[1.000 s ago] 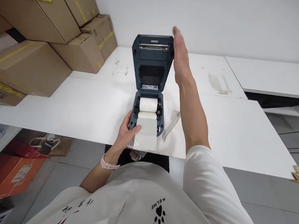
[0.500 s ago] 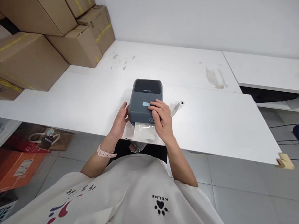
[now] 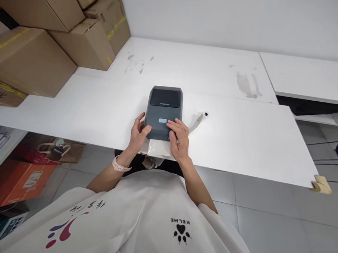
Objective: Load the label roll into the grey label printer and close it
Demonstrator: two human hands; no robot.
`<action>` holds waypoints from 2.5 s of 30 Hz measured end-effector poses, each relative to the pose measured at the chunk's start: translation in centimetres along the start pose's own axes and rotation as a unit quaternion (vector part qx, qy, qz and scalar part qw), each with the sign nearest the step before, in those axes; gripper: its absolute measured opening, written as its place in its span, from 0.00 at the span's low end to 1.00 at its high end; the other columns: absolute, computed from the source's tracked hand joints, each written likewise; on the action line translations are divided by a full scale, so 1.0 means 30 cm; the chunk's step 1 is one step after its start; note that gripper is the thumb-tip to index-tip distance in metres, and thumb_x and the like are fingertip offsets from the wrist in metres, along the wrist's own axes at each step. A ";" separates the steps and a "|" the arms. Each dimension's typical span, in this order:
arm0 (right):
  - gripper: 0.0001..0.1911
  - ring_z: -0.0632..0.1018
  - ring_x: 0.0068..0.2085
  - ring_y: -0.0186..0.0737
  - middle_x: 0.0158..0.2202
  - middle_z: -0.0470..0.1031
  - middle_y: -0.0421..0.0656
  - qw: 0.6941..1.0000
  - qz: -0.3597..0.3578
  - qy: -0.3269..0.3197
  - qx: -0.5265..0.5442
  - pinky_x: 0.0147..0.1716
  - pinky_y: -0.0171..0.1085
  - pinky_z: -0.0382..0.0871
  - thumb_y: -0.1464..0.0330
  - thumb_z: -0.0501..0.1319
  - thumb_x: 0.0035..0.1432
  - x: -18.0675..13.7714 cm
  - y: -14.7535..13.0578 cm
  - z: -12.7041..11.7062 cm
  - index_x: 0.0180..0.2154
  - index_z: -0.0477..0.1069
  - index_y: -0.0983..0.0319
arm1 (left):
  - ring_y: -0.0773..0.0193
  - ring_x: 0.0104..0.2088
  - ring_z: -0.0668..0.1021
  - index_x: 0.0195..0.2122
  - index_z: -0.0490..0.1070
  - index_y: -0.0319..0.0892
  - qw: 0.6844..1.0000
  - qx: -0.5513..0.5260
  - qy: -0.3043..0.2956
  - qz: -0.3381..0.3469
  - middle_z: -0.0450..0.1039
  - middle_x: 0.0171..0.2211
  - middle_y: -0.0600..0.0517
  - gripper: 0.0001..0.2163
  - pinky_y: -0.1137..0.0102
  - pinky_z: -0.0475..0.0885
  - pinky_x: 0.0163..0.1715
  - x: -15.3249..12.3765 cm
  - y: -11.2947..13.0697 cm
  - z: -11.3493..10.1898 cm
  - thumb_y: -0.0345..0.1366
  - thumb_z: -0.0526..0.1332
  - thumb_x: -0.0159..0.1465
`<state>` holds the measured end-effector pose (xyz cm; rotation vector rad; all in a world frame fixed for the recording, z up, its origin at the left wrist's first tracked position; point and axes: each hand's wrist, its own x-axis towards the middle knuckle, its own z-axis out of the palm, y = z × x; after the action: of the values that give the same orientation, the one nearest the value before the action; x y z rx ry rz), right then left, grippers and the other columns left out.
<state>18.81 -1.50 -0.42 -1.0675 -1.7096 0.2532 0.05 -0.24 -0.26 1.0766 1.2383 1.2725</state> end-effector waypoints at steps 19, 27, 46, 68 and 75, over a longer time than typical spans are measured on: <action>0.18 0.76 0.55 0.52 0.53 0.77 0.48 0.984 -0.005 -0.065 -0.168 0.59 0.55 0.64 0.59 0.54 0.72 0.053 -0.067 -0.012 0.57 0.75 0.51 | 0.72 0.20 0.66 0.21 0.65 0.42 0.963 -0.023 -0.151 -0.223 0.61 0.19 0.59 0.22 0.71 0.59 0.24 -0.164 0.072 0.012 0.53 0.72 0.53; 0.11 0.66 0.70 0.55 0.59 0.77 0.42 0.985 -0.001 -0.089 -0.147 0.71 0.65 0.46 0.59 0.57 0.72 0.120 -0.058 -0.031 0.45 0.78 0.50 | 0.65 0.25 0.72 0.21 0.69 0.43 0.990 0.106 -0.025 -0.086 0.70 0.21 0.54 0.23 0.69 0.68 0.28 -0.160 0.069 -0.073 0.54 0.60 0.66; 0.27 0.68 0.71 0.52 0.70 0.66 0.51 0.980 0.174 0.031 0.090 0.65 0.57 0.70 0.57 0.46 0.75 -0.029 -0.040 -0.025 0.70 0.57 0.54 | 0.57 0.78 0.46 0.75 0.49 0.54 0.993 0.084 -0.064 0.047 0.41 0.78 0.56 0.30 0.57 0.45 0.77 -0.108 0.031 -0.056 0.54 0.46 0.75; 0.35 0.68 0.68 0.55 0.68 0.65 0.49 0.996 -0.048 0.058 -0.047 0.66 0.59 0.64 0.45 0.50 0.70 0.716 0.086 -0.039 0.71 0.52 0.50 | 0.55 0.34 0.78 0.64 0.65 0.41 0.910 0.404 -0.068 -0.064 0.76 0.32 0.50 0.27 0.66 0.67 0.32 0.269 0.155 -0.022 0.39 0.58 0.62; 0.29 0.76 0.60 0.62 0.61 0.75 0.54 0.862 -0.007 -0.455 -0.225 0.57 0.56 0.72 0.63 0.66 0.61 0.550 0.043 0.044 0.62 0.69 0.60 | 0.48 0.43 0.80 0.61 0.67 0.42 0.888 0.454 -0.047 -0.049 0.79 0.37 0.47 0.25 0.62 0.69 0.41 0.294 0.135 -0.004 0.34 0.57 0.61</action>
<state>17.61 12.06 9.10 -1.3891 -2.7231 0.4013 -1.13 8.71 3.33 1.6665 1.8433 0.5046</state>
